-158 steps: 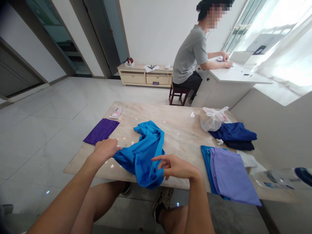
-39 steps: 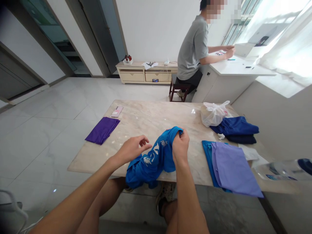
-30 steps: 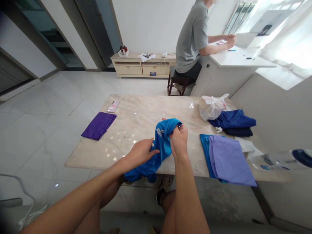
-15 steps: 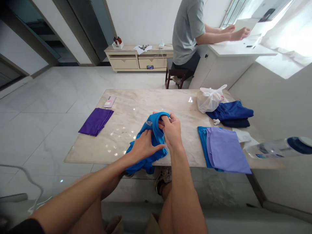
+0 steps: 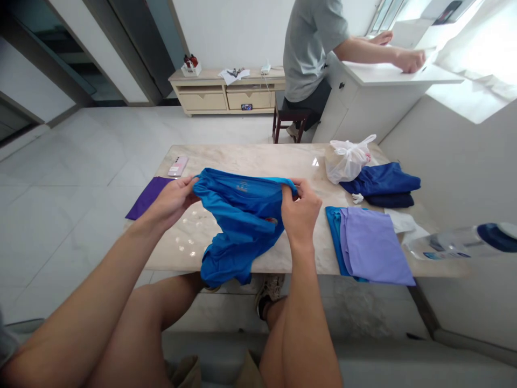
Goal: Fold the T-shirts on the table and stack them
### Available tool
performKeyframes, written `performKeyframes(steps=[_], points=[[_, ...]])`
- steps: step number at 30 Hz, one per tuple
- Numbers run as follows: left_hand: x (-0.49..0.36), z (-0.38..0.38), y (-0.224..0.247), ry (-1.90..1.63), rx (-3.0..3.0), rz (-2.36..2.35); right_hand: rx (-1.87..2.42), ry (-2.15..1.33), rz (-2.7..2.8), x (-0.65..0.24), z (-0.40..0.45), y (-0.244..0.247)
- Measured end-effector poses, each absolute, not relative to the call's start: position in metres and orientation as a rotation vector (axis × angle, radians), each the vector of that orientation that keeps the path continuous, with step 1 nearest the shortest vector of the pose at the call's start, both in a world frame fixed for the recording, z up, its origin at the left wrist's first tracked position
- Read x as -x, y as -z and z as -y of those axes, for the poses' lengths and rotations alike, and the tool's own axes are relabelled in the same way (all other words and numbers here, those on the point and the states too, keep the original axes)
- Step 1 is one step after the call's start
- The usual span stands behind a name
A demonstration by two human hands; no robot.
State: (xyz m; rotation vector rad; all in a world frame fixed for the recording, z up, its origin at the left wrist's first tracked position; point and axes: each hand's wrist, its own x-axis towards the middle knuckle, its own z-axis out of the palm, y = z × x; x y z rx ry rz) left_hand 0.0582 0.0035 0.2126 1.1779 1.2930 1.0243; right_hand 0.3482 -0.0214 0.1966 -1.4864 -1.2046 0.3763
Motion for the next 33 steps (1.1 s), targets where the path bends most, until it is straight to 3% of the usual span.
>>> performKeyframes(steps=[6, 14, 22, 26, 30, 33], points=[[-0.060, 0.002, -0.214, -0.931, -1.113, -1.349, 1.505, -0.255, 1.298, -0.332, 0.021, -0.196], [-0.048, 0.028, -0.237, -0.410, -1.986, -1.748, 1.656, -0.179, 1.224, -0.342, 0.021, -0.199], [-0.007, 0.019, -0.249, -0.811, -1.622, -1.634, 1.713, -0.178, 1.367, -0.351, 0.024, -0.198], [0.007, 0.015, -0.247, -1.030, -1.422, -1.613, 1.521, -0.635, 1.589, -0.355, 0.025, -0.194], [0.016, 0.012, -0.242, -1.117, -1.615, -1.789, 1.541, -1.041, 1.847, -0.361, 0.025, -0.178], [0.018, 0.016, -0.245, -1.090, -1.813, -1.856, 1.647, -0.732, 1.870, -0.366, 0.023, -0.170]])
